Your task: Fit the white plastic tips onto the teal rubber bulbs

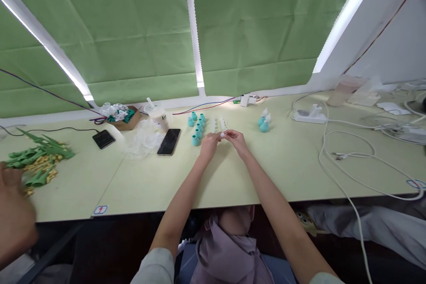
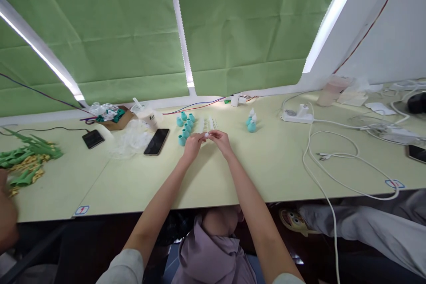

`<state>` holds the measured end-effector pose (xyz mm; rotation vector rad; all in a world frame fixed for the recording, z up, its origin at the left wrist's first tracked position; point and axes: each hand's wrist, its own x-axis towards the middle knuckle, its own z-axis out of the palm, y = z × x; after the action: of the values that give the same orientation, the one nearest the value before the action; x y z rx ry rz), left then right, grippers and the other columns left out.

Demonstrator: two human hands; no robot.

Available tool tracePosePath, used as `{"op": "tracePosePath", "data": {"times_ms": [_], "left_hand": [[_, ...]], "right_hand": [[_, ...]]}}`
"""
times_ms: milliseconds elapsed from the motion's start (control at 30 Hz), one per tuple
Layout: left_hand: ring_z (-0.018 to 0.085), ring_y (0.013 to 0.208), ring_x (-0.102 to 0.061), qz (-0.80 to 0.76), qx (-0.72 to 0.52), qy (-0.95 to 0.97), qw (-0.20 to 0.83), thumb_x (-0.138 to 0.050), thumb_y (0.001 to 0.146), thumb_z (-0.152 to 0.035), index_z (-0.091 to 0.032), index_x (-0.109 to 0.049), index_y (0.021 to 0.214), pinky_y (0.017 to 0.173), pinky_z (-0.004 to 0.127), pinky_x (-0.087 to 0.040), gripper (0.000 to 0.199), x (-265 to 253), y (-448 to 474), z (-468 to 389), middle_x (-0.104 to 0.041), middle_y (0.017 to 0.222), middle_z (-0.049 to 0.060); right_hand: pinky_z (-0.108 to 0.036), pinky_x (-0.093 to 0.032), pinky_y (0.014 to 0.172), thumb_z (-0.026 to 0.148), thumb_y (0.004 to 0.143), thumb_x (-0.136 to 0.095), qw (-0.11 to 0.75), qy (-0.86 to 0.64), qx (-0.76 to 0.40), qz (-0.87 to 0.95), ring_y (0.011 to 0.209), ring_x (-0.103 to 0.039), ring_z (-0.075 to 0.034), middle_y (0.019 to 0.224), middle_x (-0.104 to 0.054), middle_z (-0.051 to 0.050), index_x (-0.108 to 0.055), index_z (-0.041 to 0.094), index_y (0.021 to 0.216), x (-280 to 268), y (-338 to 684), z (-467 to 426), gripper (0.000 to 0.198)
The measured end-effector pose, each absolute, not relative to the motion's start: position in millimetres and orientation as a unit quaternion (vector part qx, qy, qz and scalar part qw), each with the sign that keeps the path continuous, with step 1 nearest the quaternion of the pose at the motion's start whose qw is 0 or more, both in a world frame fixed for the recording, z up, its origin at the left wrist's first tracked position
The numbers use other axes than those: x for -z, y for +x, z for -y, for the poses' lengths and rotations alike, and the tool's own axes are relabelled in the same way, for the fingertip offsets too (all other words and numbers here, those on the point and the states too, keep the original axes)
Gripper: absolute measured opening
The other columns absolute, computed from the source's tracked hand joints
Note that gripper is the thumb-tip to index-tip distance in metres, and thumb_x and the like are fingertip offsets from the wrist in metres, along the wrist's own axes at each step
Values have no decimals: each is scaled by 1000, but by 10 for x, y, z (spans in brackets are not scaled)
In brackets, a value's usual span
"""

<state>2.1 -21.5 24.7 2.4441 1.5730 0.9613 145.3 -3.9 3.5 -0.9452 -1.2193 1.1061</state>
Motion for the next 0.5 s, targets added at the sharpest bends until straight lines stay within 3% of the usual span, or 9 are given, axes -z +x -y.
{"op": "tracePosePath", "data": {"times_ms": [67, 233, 367, 500], "left_hand": [[15, 72, -58, -512, -329, 793, 27, -41, 88, -14, -22, -67, 95, 60, 23, -41, 28, -189, -9, 210, -67, 72, 2], [14, 71, -58, -511, -383, 768, 47, -39, 90, -17, -20, -68, 92, 63, 24, -43, 29, -130, -29, 221, -67, 71, 2], [13, 67, -59, -499, -432, 744, 105, -40, 91, -21, -20, -68, 93, 65, 23, -43, 28, -122, 8, 259, -67, 71, 2], [12, 62, -58, -505, -455, 716, 156, -41, 90, -23, -19, -69, 94, 61, 22, -42, 29, -115, 41, 286, -67, 69, 1]], "right_hand": [[-31, -49, 77, 45, 61, -72, 585, -407, -447, 541, 83, -62, -18, 88, -67, -3, -64, 21, 75, -41, 1433, 58, 29], [-31, -50, 76, 44, 69, -68, 603, -413, -372, 572, 100, -59, -20, 117, -61, -4, -67, 28, 98, -99, 1334, 171, 33], [-35, -49, 83, 42, 77, -61, 628, -431, -305, 572, 104, -59, -22, 108, -67, -5, -72, 27, 92, -88, 1238, 274, 24], [-36, -52, 79, 40, 74, -63, 650, -462, -285, 532, 98, -62, -22, 99, -70, -6, -73, 25, 86, -55, 1175, 319, 22]]}}
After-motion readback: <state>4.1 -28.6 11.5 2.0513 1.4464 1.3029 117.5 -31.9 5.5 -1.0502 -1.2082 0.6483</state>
